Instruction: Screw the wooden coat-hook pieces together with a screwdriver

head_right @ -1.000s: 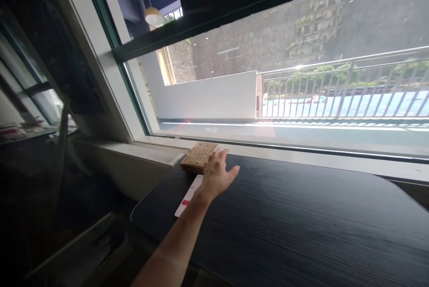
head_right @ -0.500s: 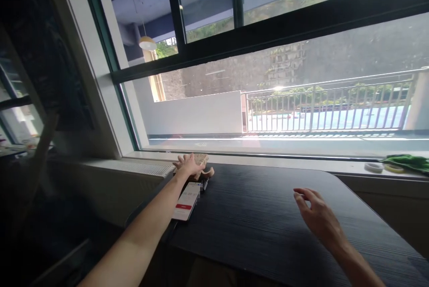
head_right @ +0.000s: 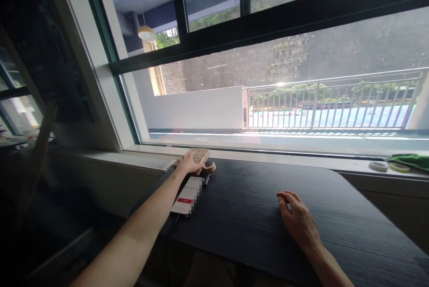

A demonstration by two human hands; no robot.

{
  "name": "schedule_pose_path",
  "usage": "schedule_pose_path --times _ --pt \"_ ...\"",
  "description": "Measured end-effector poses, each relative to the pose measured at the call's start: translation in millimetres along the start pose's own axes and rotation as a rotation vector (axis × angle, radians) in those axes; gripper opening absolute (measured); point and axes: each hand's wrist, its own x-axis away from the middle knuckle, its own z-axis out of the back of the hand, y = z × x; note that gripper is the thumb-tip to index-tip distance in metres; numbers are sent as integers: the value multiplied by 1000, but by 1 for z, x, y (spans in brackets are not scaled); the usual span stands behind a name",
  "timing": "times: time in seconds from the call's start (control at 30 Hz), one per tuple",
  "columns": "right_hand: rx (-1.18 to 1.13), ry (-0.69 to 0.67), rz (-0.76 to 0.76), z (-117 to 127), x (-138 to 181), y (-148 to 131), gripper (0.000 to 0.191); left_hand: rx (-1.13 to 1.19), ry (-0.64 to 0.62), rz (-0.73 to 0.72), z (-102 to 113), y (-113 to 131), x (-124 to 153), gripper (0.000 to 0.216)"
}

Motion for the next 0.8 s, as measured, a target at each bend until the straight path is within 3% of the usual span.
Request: schedule_pose_path --times 0.23,0.37,0.57,0.7,0.8 --pt "17 -17 21 -1 3 -2 33 5 -45 21 -2 -6 -4 109" --pt "35 -28 9 1 3 -3 34 19 -2 17 0 -5 -5 109" --pt "64 -6 17 0 3 -4 34 77 129 -26 32 3 0 101" --pt "46 11 -25 1 3 -5 35 164 205 -197 49 27 41 94" --pt "-15 -38 -92 3 4 -7 39 260 229 -416 35 54 96 93"
